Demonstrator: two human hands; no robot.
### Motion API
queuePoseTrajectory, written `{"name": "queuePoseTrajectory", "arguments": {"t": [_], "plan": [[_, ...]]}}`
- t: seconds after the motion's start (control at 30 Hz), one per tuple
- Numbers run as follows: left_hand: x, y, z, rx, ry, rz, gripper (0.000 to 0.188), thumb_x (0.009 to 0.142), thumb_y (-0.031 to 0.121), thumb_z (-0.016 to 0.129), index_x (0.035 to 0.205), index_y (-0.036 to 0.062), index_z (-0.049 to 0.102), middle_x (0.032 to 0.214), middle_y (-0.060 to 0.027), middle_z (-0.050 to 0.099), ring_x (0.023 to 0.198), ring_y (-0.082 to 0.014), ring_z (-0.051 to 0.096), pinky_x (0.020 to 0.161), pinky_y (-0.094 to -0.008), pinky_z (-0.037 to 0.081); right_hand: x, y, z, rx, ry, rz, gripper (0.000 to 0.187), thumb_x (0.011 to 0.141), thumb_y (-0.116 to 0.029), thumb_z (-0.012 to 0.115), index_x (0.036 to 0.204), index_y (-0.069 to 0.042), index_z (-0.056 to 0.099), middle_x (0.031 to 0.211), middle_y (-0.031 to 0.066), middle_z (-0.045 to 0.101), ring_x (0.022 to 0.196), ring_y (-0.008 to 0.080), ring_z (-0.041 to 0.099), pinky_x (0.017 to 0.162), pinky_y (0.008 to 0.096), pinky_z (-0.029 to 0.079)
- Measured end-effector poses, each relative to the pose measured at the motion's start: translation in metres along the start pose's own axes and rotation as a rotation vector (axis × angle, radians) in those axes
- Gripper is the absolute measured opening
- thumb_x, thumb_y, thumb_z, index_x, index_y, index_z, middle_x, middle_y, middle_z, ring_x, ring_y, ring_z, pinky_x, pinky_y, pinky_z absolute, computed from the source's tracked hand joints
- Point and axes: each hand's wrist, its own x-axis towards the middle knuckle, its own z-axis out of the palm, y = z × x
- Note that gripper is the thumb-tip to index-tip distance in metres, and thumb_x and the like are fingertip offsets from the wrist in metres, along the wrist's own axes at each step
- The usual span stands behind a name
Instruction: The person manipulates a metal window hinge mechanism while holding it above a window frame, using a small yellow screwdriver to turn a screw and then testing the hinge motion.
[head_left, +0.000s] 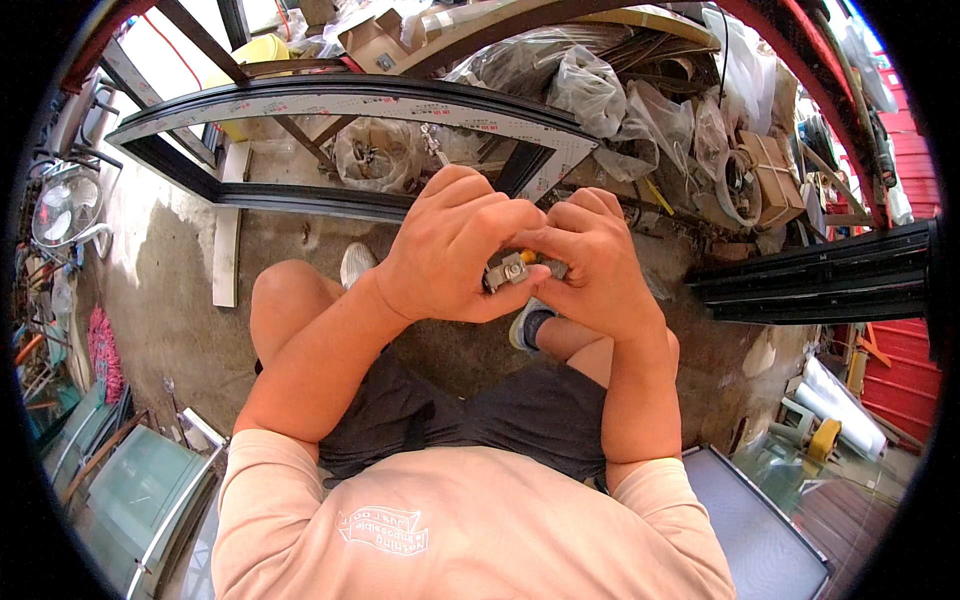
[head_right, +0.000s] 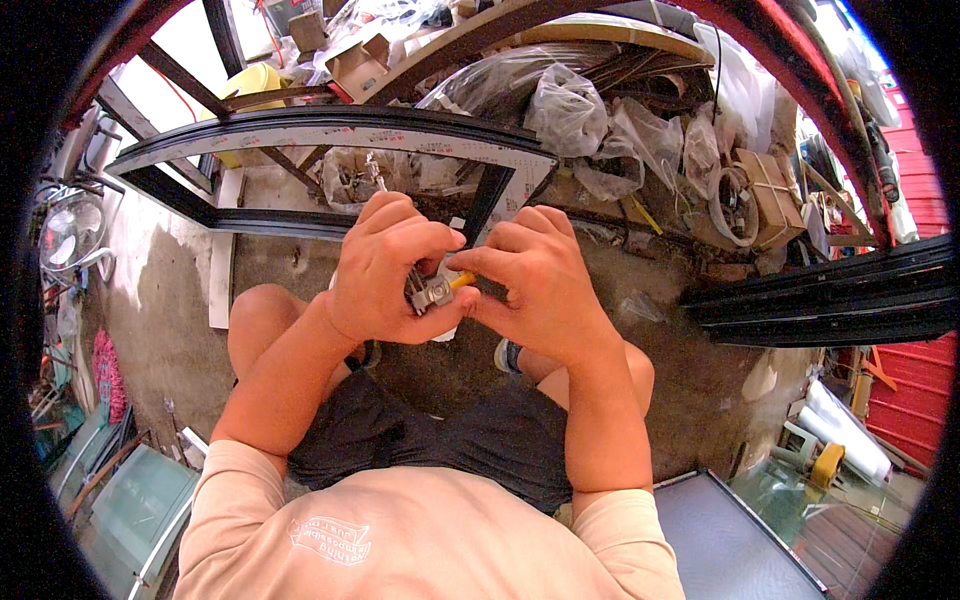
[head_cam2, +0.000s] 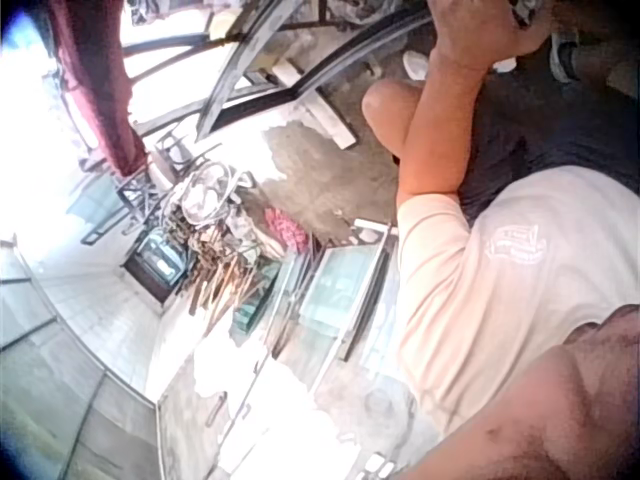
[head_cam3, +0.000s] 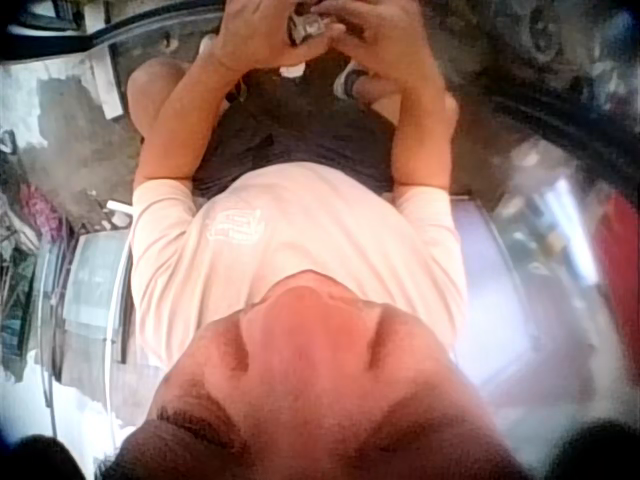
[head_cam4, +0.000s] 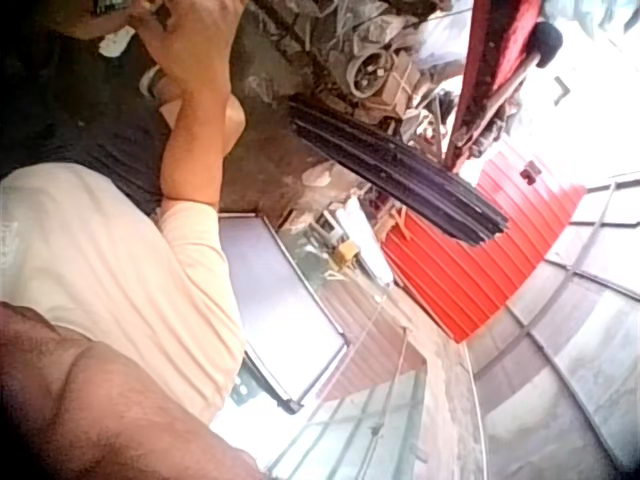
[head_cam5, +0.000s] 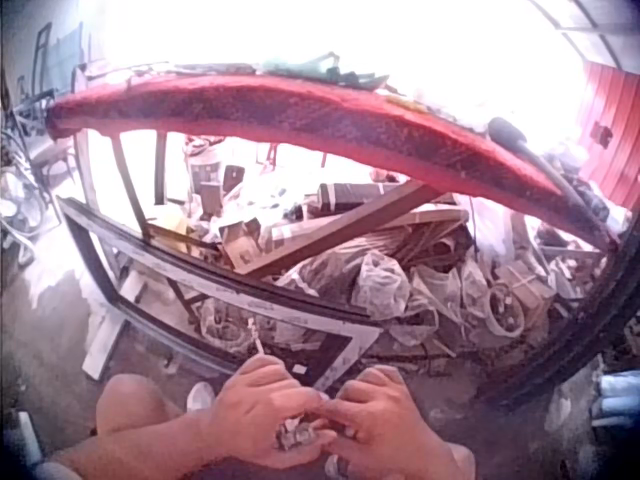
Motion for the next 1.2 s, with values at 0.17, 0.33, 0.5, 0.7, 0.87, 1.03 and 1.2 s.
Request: {"name": "queuePoseTrajectory", "arguments": {"t": [0.17, 0.33, 0.5, 0.7, 0.87, 1.03, 1.2], "plan": [[0.0, 0.001, 0.001, -0.002, -0.003, 0.018, 0.052, 0.08, 0.024, 0.089, 0.12, 0.0113, 0.059, 0.071, 0.001, 0.055, 0.064, -0.0226, 0.053, 0.071, -0.0405, 0.044, 0.0, 0.002, -0.001, 0.008, -0.027, -0.008, 0.031, 0.072, -0.032, 0.084, 0.1, -0.018, 0.083, 0.08, 0.0017, 0.062, 0.085, 0.0257, 0.058, 0.09, 0.0424, 0.044], [0.0, 0.0, 0.001, 0.042, -0.019, 0.07, 0.052, 0.079, 0.023, 0.089, 0.12, 0.0116, 0.058, 0.072, 0.0007, 0.057, 0.065, -0.0229, 0.054, 0.071, -0.0411, 0.044, -0.001, 0.004, -0.001, -0.017, -0.012, -0.031, 0.032, 0.072, -0.032, 0.084, 0.101, -0.018, 0.083, 0.081, 0.0023, 0.062, 0.086, 0.0256, 0.058, 0.09, 0.0426, 0.043], [0.001, 0.002, 0.0, 0.015, -0.022, 0.031, 0.053, 0.079, 0.023, 0.09, 0.119, 0.0118, 0.058, 0.072, 0.0008, 0.056, 0.065, -0.023, 0.053, 0.07, -0.0404, 0.043, -0.001, 0.001, -0.002, -0.003, -0.017, -0.013, 0.032, 0.07, -0.029, 0.085, 0.101, -0.02, 0.083, 0.08, 0.0022, 0.062, 0.086, 0.0257, 0.058, 0.089, 0.0424, 0.043], [0.001, 0.002, 0.0, -0.009, -0.005, 0.001, 0.053, 0.078, 0.024, 0.09, 0.12, 0.0117, 0.059, 0.071, 0.0013, 0.055, 0.064, -0.0222, 0.052, 0.069, -0.0394, 0.043, -0.001, -0.001, -0.004, -0.019, -0.047, 0.013, 0.032, 0.07, -0.029, 0.086, 0.101, -0.02, 0.083, 0.079, 0.0014, 0.06, 0.084, 0.0255, 0.057, 0.088, 0.0418, 0.043], [0.002, 0.001, -0.002, -0.037, -0.024, -0.038, 0.053, 0.078, 0.023, 0.09, 0.12, 0.0108, 0.06, 0.071, 0.0011, 0.055, 0.063, -0.0213, 0.051, 0.068, -0.0387, 0.043, -0.001, 0.0, -0.002, -0.032, 0.013, 0.006, 0.032, 0.072, -0.035, 0.086, 0.101, -0.021, 0.083, 0.078, 0.0001, 0.06, 0.083, 0.0245, 0.057, 0.087, 0.0418, 0.043], [0.005, 0.0, -0.004, -0.051, -0.052, -0.062, 0.051, 0.076, 0.024, 0.09, 0.117, 0.0099, 0.063, 0.071, 0.0001, 0.054, 0.065, -0.0213, 0.052, 0.067, -0.038, 0.043, -0.001, 0.002, 0.0, -0.003, 0.059, 0.009, 0.029, 0.073, -0.038, 0.085, 0.097, -0.02, 0.082, 0.077, -0.0005, 0.061, 0.082, 0.0236, 0.057, 0.086, 0.0409, 0.043], [0.006, 0.0, -0.009, -0.069, -0.123, -0.153, 0.051, 0.077, 0.025, 0.089, 0.118, 0.0085, 0.064, 0.073, -0.0014, 0.054, 0.066, -0.0214, 0.051, 0.068, -0.0369, 0.044, 0.001, 0.002, 0.001, -0.014, 0.098, -0.015, 0.026, 0.075, -0.037, 0.084, 0.093, -0.018, 0.083, 0.073, -0.0002, 0.06, 0.078, 0.0243, 0.057, 0.083, 0.0401, 0.044]]}}
